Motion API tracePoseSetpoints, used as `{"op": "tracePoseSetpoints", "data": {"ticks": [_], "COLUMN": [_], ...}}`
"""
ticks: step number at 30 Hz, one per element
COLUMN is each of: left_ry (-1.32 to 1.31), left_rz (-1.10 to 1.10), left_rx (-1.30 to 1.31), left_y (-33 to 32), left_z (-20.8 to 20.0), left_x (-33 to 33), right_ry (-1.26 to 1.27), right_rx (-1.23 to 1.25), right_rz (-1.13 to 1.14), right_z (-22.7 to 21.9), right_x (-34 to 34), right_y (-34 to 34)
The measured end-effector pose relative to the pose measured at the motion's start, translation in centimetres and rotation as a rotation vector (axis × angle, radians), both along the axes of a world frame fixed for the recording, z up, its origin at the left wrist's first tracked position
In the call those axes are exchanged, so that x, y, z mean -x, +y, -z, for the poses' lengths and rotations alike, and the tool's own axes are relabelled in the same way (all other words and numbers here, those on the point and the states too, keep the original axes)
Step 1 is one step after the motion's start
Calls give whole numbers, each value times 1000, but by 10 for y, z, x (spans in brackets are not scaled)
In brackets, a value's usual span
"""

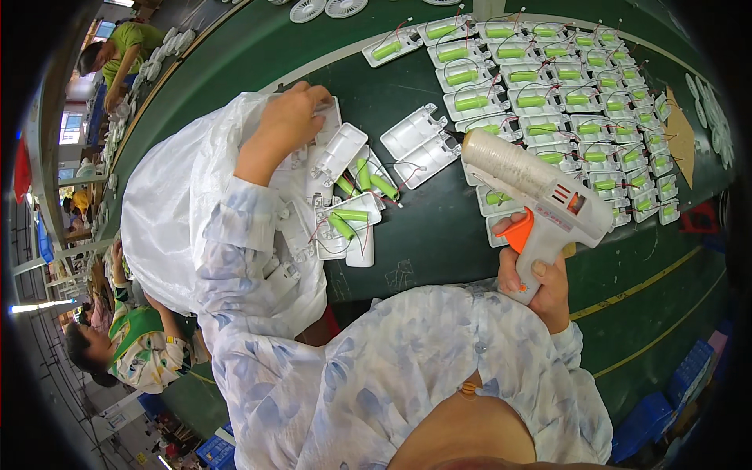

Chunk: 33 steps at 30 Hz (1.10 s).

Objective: The person assembles small electronic battery packs by placing batteries into plastic casings and securing them with a hot glue gun.

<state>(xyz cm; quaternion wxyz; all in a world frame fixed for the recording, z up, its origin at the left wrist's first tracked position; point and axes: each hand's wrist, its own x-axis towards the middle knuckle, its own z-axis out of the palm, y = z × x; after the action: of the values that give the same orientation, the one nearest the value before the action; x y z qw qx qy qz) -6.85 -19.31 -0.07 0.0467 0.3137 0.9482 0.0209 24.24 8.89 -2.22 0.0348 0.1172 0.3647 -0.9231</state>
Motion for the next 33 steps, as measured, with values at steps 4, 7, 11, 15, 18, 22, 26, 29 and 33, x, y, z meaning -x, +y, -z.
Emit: {"op": "tracePoseSetpoints", "data": {"ticks": [4,7,11,15,18,22,26,29,33], "left_ry": [55,76,264,594,747,698,453,113,-131], "left_rz": [-46,26,170,338,238,-71,-225,-282,-276], "left_rx": [-73,-76,-148,70,87,79,-96,-463,-437], "left_y": [3,17,29,15,15,-2,-1,20,49], "left_z": [22,31,31,6,-19,-28,-17,3,25], "left_x": [15,20,27,34,17,13,24,19,0], "right_ry": [-13,-10,-21,-31,-32,-24,-7,-2,9], "right_rx": [-8,-12,-19,-11,-22,-22,-24,-23,-20], "right_rz": [-10,-23,6,12,30,25,8,-8,-10], "right_z": [-3,-2,-5,-5,-3,-1,-1,-4,-2], "right_x": [3,2,0,0,0,2,2,2,0], "right_y": [-2,-2,-2,0,1,3,1,-1,-1]}}
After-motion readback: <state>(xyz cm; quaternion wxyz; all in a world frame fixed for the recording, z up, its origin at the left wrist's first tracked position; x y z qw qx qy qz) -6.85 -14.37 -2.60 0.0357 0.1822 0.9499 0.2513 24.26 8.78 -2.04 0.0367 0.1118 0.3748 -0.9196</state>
